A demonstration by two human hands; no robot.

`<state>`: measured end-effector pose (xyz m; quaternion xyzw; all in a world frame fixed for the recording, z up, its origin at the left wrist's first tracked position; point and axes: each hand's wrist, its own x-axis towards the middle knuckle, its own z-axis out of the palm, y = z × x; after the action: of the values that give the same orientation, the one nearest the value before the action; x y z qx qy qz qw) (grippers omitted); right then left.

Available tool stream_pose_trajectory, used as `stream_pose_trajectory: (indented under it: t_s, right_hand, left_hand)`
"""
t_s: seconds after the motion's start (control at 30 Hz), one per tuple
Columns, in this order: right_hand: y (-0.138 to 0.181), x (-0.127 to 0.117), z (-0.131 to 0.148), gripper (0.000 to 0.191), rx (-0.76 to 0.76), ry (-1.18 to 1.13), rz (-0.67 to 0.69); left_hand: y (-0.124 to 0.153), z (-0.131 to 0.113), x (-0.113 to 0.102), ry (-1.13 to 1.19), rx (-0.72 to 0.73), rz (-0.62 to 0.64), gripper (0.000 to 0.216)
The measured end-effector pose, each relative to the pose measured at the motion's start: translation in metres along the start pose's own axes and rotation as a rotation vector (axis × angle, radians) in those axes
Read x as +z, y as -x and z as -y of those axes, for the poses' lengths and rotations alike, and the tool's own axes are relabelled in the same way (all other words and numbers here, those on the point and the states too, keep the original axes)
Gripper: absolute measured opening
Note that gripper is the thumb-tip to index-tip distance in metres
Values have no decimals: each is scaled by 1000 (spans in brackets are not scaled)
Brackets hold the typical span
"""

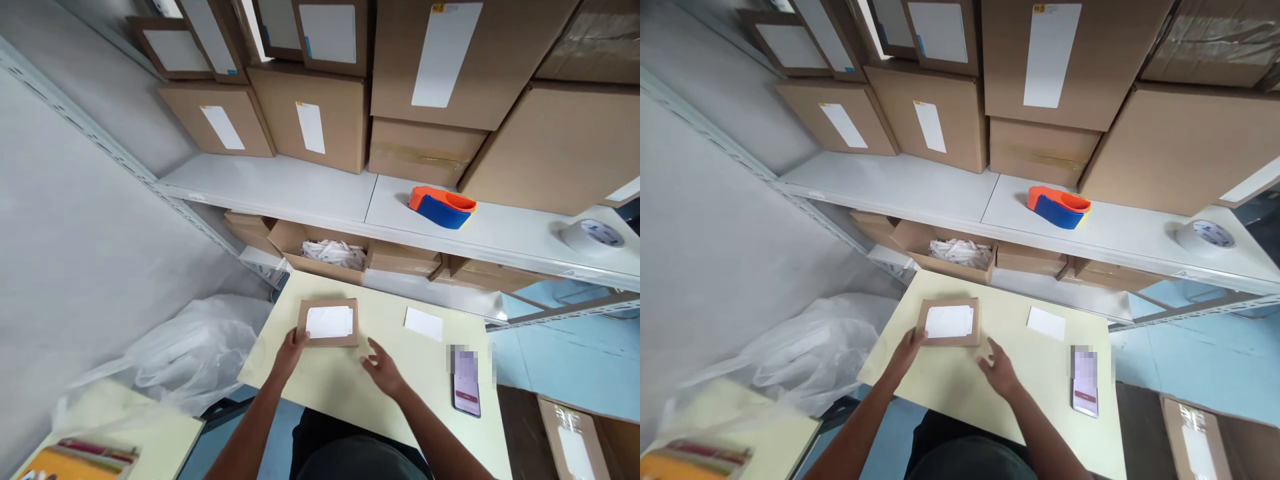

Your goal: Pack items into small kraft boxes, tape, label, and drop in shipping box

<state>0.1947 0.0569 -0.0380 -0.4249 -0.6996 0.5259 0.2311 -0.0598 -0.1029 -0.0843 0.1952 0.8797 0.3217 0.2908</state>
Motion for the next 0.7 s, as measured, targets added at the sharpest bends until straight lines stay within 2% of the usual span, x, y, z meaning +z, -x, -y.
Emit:
stream_pose_trajectory:
  t_s: [0.07, 0.13, 0.23, 0.3, 0.37, 0.43, 0.47, 0.6, 0.7]
  right_hand:
    - [14, 18, -13, 34, 19, 12, 33]
    - [26, 27, -28, 35, 22, 39, 42]
    - [40, 29, -57, 44, 20, 74, 43]
    - [40, 23, -77, 51, 57, 69, -15]
    - [32, 13, -90, 52, 149, 36, -150]
    - [17, 4, -94, 51, 235, 14, -267]
    - [9, 0, -93, 53, 245, 18, -272]
    - [-9, -8, -79, 60, 125, 79, -70]
    - [2, -10, -69, 57, 32, 141, -78]
  left_hand:
    - [13, 13, 7, 11, -2, 103, 63]
    - [29, 22, 22, -12, 26, 94, 66]
    - [51, 31, 47, 6, 87, 110, 66]
    - [61, 33, 60, 1, 141, 113, 69]
    - [66, 29, 69, -18, 153, 121, 76]
    - [69, 18, 74, -16, 133, 174, 84]
    - [70, 11, 75, -7, 123, 212, 88]
    - [76, -16, 72, 51, 113, 297, 99]
    - [84, -23, 63, 91, 95, 262, 99]
